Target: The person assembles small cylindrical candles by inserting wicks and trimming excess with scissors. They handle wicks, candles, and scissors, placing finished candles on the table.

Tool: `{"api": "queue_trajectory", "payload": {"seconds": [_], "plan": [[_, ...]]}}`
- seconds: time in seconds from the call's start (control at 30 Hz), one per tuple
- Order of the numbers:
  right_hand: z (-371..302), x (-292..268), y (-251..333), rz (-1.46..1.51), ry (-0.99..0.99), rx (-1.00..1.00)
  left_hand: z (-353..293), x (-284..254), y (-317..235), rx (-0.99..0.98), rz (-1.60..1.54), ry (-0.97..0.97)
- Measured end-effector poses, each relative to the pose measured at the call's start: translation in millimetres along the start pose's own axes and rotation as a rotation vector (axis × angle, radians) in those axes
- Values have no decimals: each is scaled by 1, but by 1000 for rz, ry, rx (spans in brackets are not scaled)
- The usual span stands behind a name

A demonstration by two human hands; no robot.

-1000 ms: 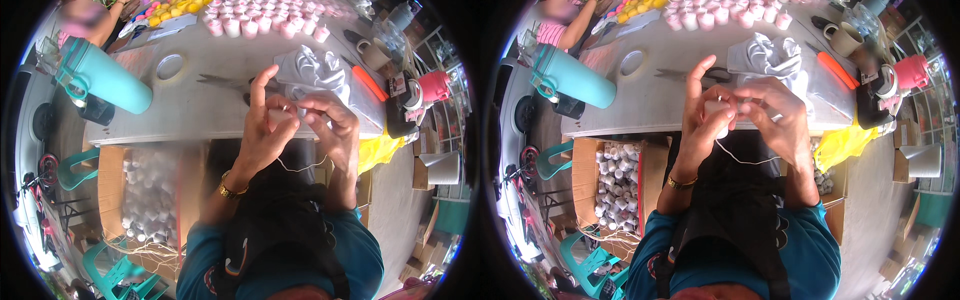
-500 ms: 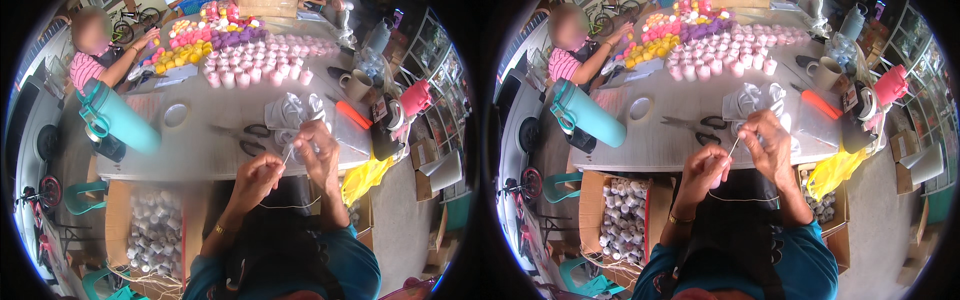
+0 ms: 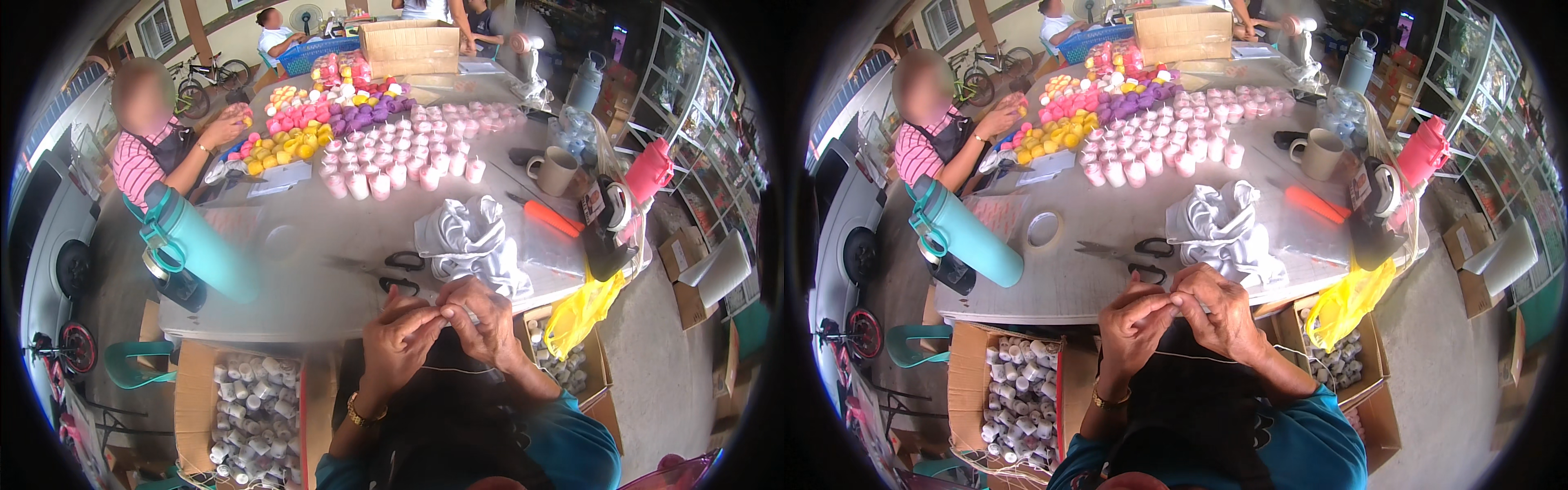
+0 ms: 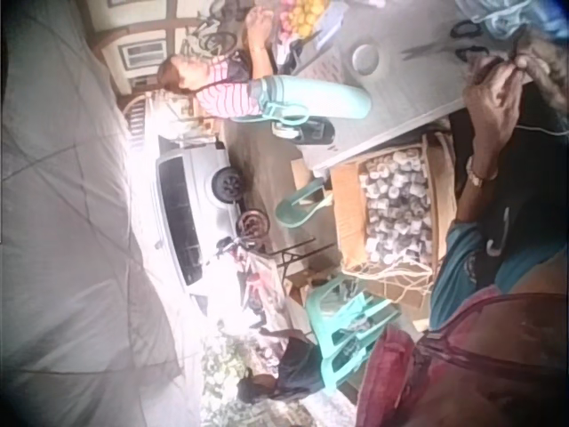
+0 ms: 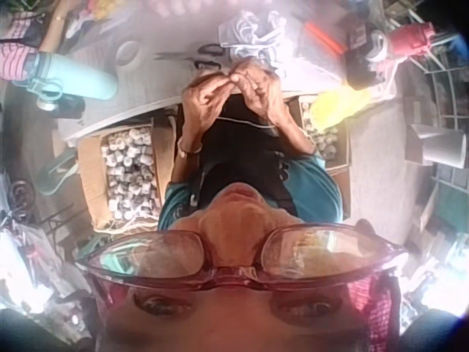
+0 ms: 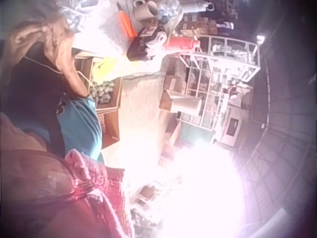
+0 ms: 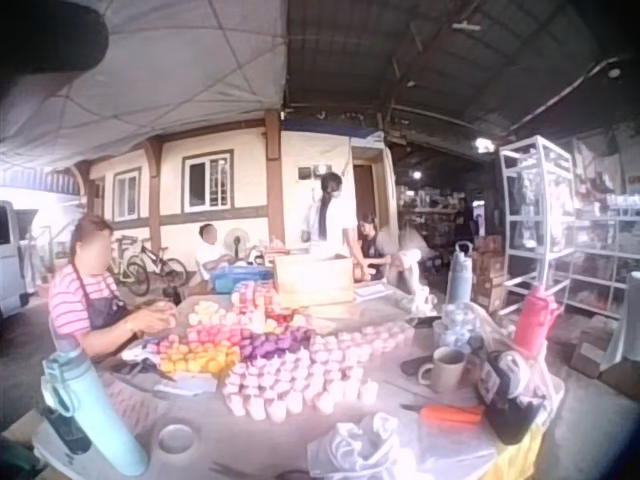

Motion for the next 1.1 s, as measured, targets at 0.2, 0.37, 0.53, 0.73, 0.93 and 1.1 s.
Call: {"api": "queue_trajectory", "payload": {"seconds": [0.2,0.37,0.53,0.73,0.93,1.1], "plan": [[-3,2,1,88,-18,17,-1,-3,5,-122,-268,-110],[-4,7,-1,-18,-45,22,-14,-1,20,-374,-421,-268],[-1,15,-3,58,-71,51,-10,-6,13,-155,-267,-334],[5,15,5,-39,-129,-81,-5,-13,8,-38,-106,-300],[6,20,3,-156,-83,-77,-1,-14,18,-96,-102,-210],[8,20,0,-250,-95,-114,-3,-12,17,-57,-15,-263]]}}
Point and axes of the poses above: each hand's wrist, its own z-axis towards the middle knuckle, its own x-axis out of the palm, y = z × x, the point moved 6 cm from there along z, towards the middle knuckle, and after that the axes turned 12 degrees about -z, right-handed, at the moved point
